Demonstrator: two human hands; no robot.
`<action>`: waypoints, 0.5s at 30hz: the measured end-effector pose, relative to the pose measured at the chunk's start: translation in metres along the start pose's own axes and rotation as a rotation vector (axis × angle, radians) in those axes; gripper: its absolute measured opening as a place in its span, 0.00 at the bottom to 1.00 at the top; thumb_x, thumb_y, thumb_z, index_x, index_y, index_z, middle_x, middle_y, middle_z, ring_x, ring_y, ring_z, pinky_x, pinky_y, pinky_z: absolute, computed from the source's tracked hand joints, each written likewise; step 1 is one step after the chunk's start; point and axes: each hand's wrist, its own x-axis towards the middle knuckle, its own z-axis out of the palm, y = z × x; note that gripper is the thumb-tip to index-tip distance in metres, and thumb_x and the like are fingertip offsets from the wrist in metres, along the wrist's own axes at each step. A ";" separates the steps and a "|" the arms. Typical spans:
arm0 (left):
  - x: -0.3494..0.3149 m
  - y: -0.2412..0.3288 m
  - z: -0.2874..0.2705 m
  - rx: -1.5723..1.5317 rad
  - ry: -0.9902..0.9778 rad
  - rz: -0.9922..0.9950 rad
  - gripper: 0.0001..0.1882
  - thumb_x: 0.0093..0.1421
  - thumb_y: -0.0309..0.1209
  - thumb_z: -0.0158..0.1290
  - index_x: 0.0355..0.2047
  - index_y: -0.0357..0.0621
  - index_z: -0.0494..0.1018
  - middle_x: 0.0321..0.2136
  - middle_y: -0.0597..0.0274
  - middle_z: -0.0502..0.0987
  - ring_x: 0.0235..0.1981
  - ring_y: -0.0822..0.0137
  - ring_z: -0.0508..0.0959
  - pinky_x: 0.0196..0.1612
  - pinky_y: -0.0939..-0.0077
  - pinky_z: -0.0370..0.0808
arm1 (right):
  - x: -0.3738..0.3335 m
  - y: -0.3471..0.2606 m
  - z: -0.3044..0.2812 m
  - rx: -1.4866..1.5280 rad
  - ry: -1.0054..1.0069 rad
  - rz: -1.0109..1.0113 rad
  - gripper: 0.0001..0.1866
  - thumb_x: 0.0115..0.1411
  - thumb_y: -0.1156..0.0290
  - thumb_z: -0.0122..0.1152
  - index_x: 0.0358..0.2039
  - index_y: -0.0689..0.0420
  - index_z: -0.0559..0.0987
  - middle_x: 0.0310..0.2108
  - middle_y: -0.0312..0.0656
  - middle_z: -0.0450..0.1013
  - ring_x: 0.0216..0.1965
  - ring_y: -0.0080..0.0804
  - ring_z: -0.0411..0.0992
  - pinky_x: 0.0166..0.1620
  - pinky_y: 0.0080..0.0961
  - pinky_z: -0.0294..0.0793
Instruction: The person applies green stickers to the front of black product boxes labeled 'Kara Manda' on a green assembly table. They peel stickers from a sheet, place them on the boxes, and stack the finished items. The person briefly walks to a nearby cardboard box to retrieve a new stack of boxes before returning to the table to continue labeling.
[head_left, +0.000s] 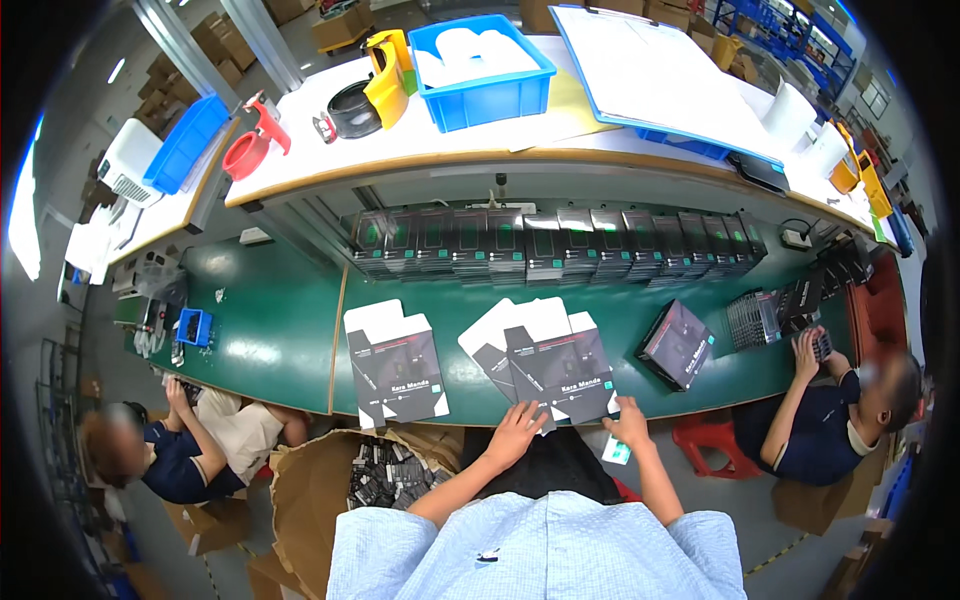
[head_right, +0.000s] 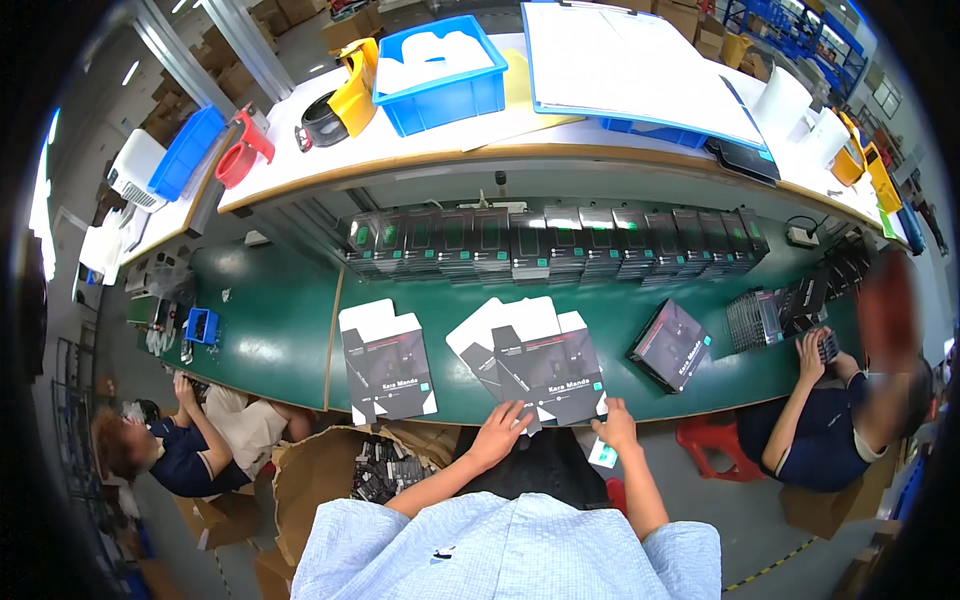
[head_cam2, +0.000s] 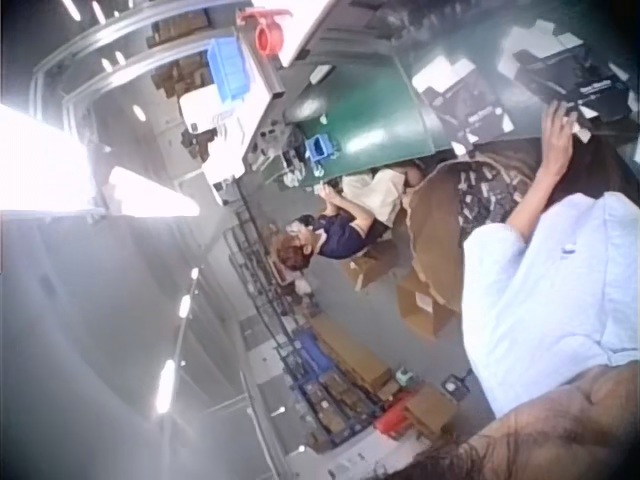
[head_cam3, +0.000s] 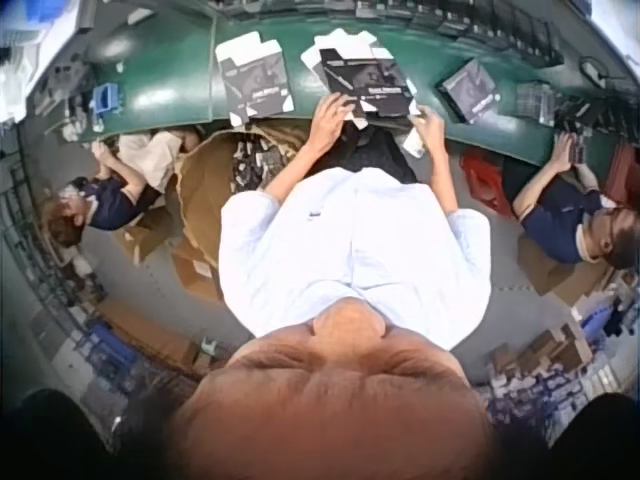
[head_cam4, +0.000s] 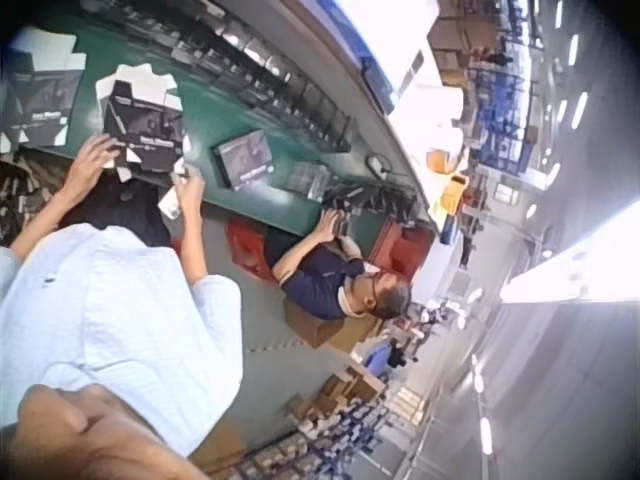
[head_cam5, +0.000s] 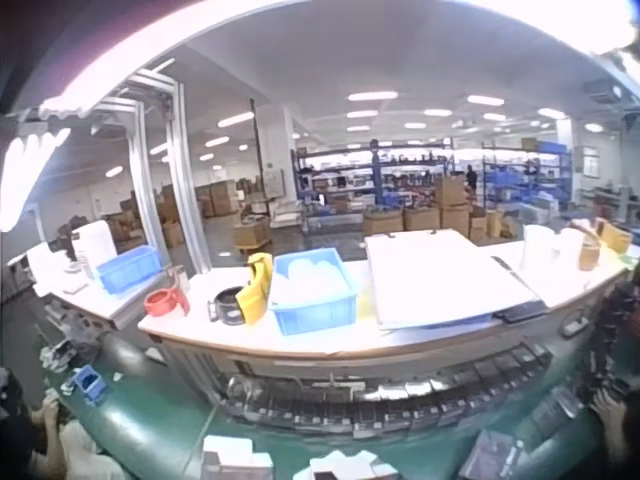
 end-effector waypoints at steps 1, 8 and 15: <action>0.001 0.005 -0.015 -0.025 0.048 -0.012 0.25 0.51 0.23 0.48 0.52 0.46 0.66 0.55 0.53 0.63 0.55 0.51 0.63 0.58 0.54 0.60 | -0.001 0.000 -0.002 0.066 0.026 -0.035 0.23 0.43 0.68 0.66 0.41 0.61 0.74 0.39 0.51 0.72 0.42 0.49 0.71 0.47 0.34 0.69; 0.025 0.049 -0.113 -0.356 0.572 -0.213 0.17 0.46 0.15 0.52 0.38 0.39 0.73 0.42 0.56 0.74 0.50 0.55 0.70 0.56 0.58 0.64 | -0.003 -0.066 -0.086 0.350 0.162 -0.376 0.12 0.44 0.74 0.65 0.32 0.60 0.77 0.34 0.44 0.72 0.34 0.38 0.73 0.34 0.28 0.72; 0.036 0.077 -0.109 -0.588 0.890 -0.492 0.08 0.51 0.16 0.53 0.33 0.37 0.71 0.40 0.53 0.76 0.47 0.55 0.74 0.51 0.67 0.68 | -0.005 -0.098 -0.134 0.225 0.276 -0.596 0.08 0.46 0.76 0.63 0.28 0.57 0.74 0.29 0.43 0.68 0.29 0.43 0.72 0.29 0.34 0.70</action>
